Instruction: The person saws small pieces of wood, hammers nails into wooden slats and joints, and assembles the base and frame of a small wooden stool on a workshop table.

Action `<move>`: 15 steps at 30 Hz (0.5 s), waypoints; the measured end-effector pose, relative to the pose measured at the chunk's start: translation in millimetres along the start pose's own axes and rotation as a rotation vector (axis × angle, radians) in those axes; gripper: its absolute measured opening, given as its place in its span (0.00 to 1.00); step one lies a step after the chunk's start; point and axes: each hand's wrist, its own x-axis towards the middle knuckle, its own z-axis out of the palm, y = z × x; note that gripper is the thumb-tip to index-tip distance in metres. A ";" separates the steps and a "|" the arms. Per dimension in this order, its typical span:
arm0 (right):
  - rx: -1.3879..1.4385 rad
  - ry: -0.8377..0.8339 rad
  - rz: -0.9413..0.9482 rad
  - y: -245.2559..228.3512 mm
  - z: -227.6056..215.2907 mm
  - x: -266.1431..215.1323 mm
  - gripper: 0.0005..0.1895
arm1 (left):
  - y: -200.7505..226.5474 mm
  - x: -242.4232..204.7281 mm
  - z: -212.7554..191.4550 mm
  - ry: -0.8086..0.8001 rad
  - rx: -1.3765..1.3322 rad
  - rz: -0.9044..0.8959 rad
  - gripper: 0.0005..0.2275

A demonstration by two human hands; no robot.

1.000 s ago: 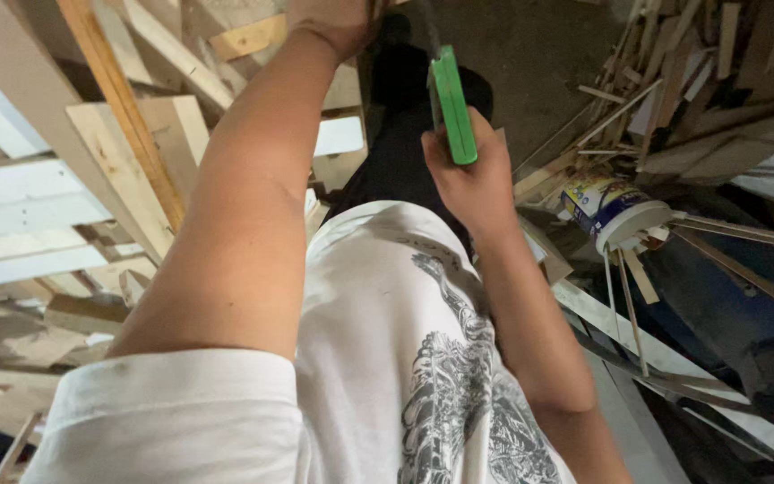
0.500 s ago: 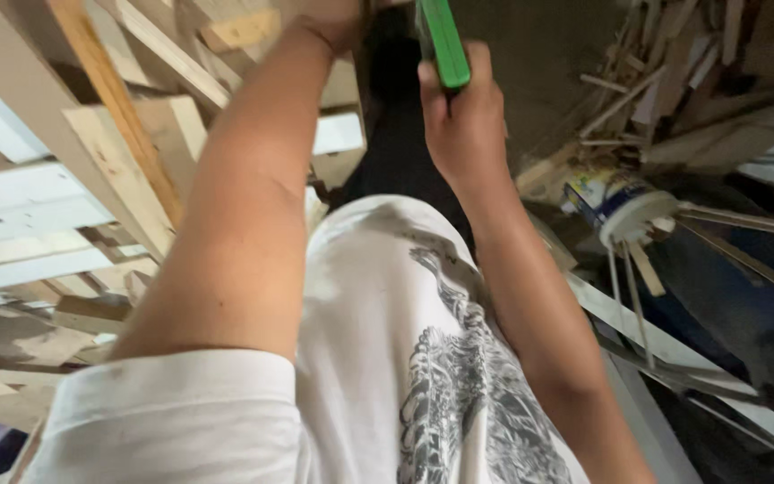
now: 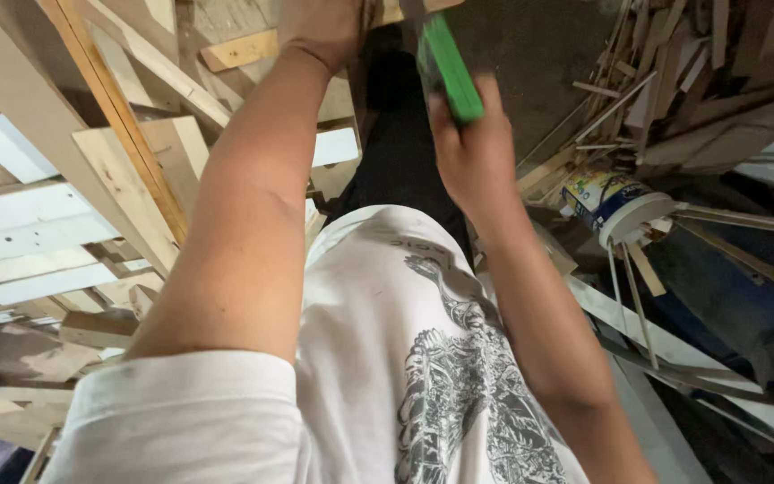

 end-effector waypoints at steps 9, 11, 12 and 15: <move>0.330 -0.070 0.172 9.5 13.4 30.5 0.10 | -0.3 0.9 6.4 -0.018 -0.070 0.008 0.09; 0.295 -0.108 0.266 4.6 3.3 18.5 0.10 | -6.7 1.8 12.3 0.040 -0.052 0.053 0.08; 0.273 -0.124 0.313 1.5 -3.6 8.8 0.09 | -8.6 4.8 15.9 0.072 -0.046 0.079 0.08; 0.306 -0.118 0.172 -3.1 -12.6 -9.8 0.06 | -11.4 2.1 35.3 0.183 0.087 0.061 0.12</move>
